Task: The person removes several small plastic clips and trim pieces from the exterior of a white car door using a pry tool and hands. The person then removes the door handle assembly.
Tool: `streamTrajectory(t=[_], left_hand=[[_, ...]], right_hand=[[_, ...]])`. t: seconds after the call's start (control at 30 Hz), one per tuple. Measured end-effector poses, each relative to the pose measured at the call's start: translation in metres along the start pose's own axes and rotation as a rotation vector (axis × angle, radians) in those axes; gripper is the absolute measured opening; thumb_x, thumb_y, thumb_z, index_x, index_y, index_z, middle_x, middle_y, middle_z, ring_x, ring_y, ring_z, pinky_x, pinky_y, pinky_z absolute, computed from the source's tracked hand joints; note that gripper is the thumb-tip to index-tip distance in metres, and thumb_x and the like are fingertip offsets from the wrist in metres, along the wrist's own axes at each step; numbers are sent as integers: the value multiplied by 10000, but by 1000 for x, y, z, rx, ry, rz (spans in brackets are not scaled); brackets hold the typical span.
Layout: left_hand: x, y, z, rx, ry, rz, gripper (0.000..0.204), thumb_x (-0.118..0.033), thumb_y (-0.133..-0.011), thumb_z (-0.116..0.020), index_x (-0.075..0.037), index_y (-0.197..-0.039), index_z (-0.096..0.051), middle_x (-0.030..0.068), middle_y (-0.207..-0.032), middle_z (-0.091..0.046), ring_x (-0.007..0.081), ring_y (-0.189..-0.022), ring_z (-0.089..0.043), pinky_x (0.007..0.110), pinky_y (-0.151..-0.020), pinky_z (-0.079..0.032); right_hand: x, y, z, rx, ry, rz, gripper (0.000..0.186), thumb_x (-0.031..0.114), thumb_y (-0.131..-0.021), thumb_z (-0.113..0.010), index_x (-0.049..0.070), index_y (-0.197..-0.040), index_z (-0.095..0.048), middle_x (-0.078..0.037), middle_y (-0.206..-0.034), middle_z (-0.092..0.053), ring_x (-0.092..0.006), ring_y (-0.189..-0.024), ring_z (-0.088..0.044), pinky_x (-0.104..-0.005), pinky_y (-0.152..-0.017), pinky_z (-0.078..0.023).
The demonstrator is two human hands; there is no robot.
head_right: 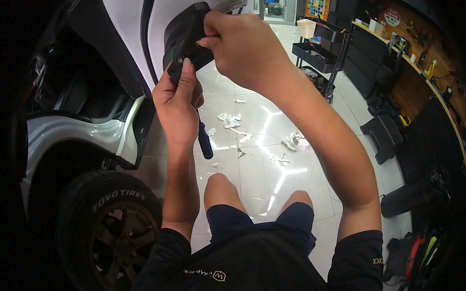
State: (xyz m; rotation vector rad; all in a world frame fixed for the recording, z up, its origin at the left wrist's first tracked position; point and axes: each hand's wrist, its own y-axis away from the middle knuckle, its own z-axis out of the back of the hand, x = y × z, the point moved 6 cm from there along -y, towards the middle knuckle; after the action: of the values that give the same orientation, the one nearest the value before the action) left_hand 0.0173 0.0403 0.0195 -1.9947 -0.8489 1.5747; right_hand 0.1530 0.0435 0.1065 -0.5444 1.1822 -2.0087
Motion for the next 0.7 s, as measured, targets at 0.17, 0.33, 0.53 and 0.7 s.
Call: streamTrajectory(t=[0.17, 0.33, 0.53, 0.7], left_hand=[[3, 1, 3, -14, -13, -14, 216, -235, -1047, -589, -33, -988, -638, -73, -642, -440, 20, -537, -337, 218, -494, -256], [3, 0, 4, -24, -14, -62, 196, -225, -1038, -605, -35, -1043, -652, -76, -624, -432, 17, -512, -319, 217, -472, -245], [-2, -1, 1, 24, 80, 2, 203, -229, -1046, -587, -49, -966, -637, -76, -603, -419, 27, -502, -318, 226, -465, -248], [-3, -1, -1, 34, 145, 34, 257, -243, -1051, -578, -90, -844, -563, -69, -591, -415, 35, -494, -313, 235, -463, -246]], right_hand=[[13, 3, -11, 113, 314, 225, 85, 97, -854, -647, 34, -905, -621, -128, -826, -698, -322, -705, -699, -399, -632, -550], [16, 4, -17, 182, 427, 252, 62, 85, -871, -626, 40, -909, -607, -124, -823, -694, -326, -706, -694, -417, -628, -554], [3, -3, -14, 175, 190, 227, 146, 170, -961, -589, 52, -878, -598, -142, -729, -660, -360, -694, -671, -455, -626, -526], [0, -4, -13, 152, 90, 197, 165, 178, -967, -579, 49, -864, -587, -158, -707, -645, -389, -703, -655, -487, -635, -508]])
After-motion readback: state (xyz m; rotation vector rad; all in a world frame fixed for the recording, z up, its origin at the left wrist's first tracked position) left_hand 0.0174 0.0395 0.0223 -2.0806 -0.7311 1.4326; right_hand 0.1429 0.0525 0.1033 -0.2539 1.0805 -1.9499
